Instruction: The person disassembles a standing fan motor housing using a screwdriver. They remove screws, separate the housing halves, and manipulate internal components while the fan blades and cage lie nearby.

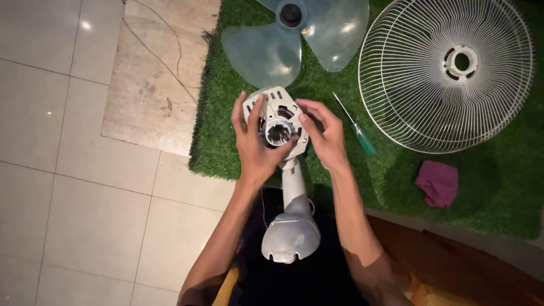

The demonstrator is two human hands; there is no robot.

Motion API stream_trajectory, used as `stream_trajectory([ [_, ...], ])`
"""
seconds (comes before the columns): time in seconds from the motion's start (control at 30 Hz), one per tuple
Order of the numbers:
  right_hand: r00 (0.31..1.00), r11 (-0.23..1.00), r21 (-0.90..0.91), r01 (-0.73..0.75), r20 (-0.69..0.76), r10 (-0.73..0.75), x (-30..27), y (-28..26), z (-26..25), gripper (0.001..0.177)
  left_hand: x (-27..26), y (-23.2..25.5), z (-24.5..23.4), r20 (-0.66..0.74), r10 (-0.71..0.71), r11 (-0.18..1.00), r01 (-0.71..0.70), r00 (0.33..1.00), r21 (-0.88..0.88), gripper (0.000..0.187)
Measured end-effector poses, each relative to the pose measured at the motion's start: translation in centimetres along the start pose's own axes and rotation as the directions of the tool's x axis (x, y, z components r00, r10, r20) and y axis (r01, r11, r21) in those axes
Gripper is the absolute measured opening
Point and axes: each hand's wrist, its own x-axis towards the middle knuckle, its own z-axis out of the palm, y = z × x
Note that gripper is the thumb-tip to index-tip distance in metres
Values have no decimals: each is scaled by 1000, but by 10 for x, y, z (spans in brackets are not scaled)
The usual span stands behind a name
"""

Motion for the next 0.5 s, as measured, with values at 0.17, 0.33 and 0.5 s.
stream_trajectory([
  [0.17,1000,996,87,-2,-30,5,-2,0,8,36,2,-7,2,-41,88,996,-87,995,31,97],
  [0.33,999,1000,10,22,-33,-22,7,-6,15,36,16,-11,-2,-51,66,998,-65,997,19,93],
  [0.5,998,990,-132,50,-34,-55,15,-11,21,29,24,-15,-11,-10,-35,997,34,999,-71,88],
])
